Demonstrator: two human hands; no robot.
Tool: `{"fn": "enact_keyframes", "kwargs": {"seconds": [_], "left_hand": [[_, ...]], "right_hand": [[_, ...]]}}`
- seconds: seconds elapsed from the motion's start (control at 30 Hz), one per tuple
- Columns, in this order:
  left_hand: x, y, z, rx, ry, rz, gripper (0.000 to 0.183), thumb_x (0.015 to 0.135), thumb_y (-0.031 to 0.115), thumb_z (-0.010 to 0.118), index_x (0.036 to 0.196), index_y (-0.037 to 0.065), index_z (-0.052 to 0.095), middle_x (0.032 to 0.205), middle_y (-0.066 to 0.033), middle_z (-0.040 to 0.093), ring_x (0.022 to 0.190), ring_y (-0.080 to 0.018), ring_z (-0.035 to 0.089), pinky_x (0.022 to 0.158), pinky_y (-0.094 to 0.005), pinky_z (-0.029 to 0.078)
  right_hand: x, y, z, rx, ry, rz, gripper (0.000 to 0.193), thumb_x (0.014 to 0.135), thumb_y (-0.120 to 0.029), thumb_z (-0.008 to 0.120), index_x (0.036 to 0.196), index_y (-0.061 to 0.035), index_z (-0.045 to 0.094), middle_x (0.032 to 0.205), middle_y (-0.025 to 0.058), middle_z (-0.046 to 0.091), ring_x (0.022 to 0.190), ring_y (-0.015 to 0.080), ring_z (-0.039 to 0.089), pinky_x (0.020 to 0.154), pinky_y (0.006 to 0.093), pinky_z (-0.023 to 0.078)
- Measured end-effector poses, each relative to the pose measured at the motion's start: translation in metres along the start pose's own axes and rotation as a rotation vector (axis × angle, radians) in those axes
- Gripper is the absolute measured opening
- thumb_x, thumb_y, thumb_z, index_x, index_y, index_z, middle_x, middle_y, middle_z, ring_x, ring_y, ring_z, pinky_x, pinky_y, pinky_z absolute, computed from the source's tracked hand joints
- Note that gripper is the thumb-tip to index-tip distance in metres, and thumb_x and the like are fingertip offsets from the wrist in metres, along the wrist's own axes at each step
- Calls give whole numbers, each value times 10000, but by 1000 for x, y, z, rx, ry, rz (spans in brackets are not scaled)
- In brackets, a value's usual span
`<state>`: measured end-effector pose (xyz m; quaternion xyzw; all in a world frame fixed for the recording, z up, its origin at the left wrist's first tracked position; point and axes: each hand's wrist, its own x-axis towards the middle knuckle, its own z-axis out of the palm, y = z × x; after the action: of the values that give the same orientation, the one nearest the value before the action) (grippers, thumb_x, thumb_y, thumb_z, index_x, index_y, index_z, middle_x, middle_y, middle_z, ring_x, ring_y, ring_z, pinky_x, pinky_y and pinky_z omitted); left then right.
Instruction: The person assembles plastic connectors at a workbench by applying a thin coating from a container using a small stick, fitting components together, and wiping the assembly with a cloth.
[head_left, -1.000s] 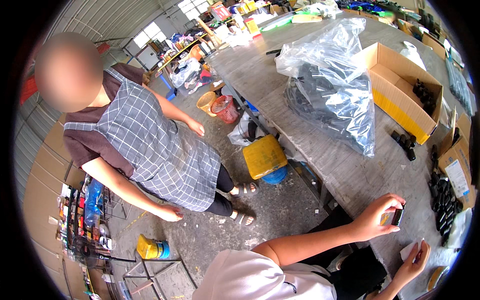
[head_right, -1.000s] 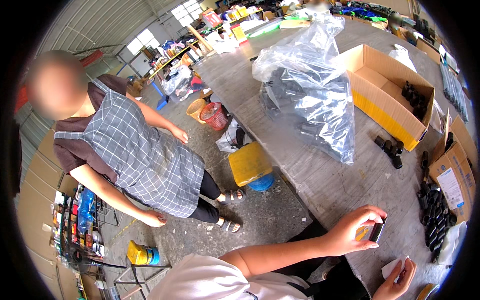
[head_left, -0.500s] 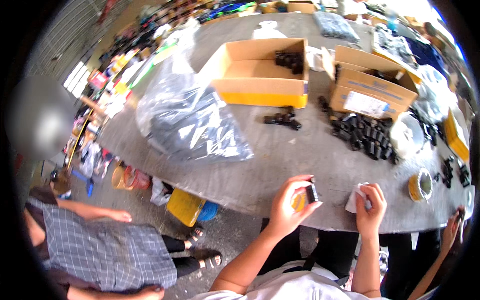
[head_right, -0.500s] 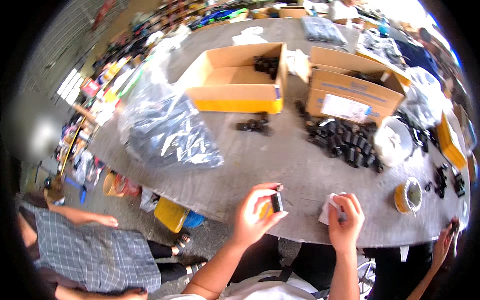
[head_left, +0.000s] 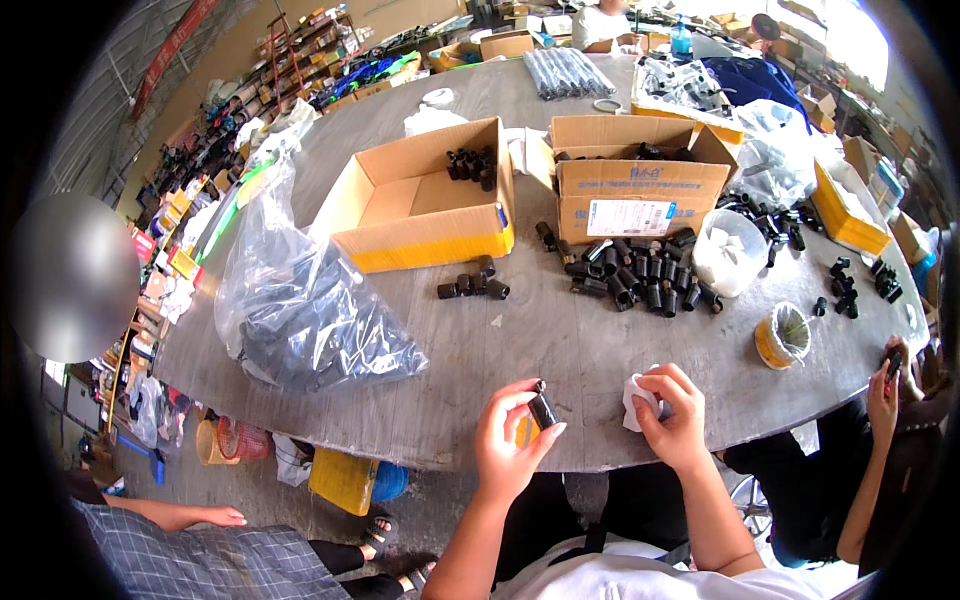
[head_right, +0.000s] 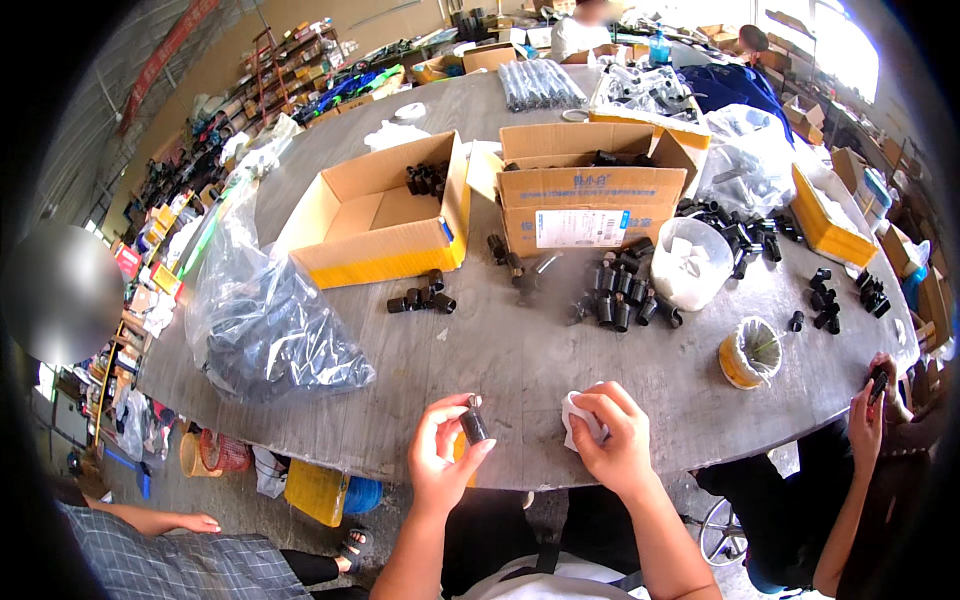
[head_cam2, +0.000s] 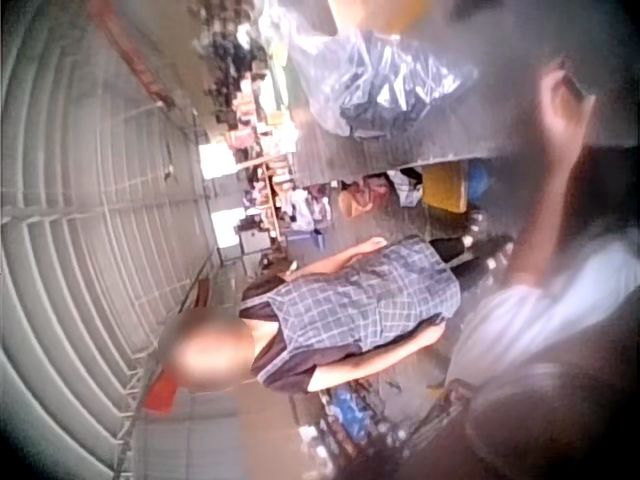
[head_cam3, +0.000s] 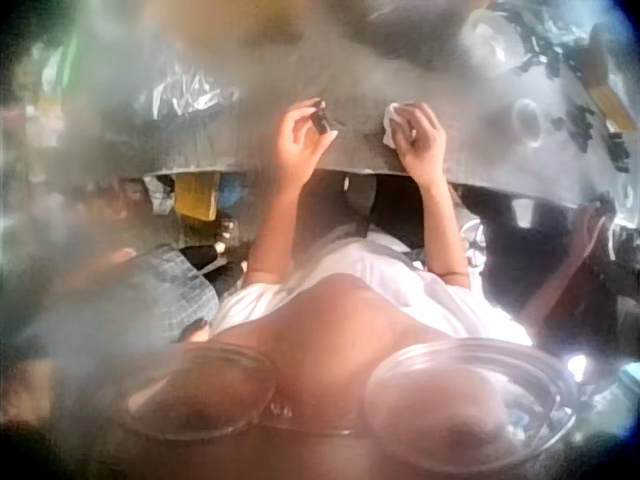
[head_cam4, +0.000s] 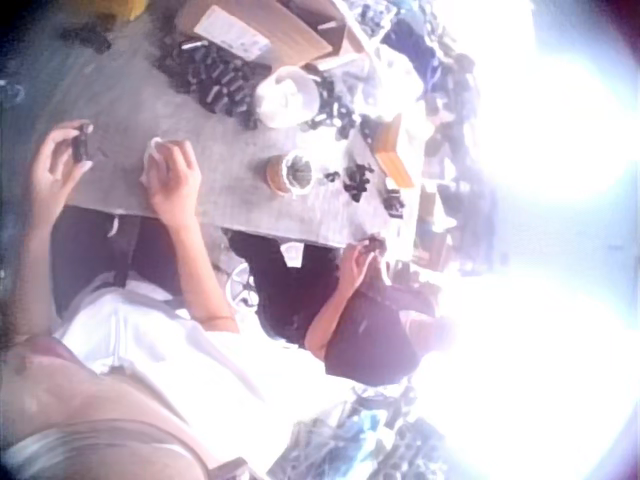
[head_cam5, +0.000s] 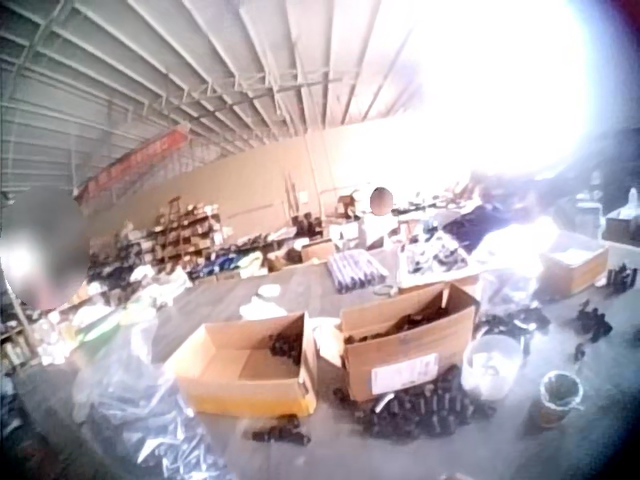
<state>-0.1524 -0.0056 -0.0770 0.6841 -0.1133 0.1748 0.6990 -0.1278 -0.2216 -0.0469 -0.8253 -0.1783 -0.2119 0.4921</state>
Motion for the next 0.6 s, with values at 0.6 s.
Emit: {"fn": "enact_keyframes", "kwargs": {"seconds": [0.6], "left_hand": [[-3,0,1,-29,16,-7,437,742,-73,723,1107,10,498,1231,-165,514,1152,-241,545,987,-352,442]], "right_hand": [[0,-2,-2,2,-29,-46,197,744,-2,673,935,-20,631,873,112,600,703,263,609,596,318,497]]}}
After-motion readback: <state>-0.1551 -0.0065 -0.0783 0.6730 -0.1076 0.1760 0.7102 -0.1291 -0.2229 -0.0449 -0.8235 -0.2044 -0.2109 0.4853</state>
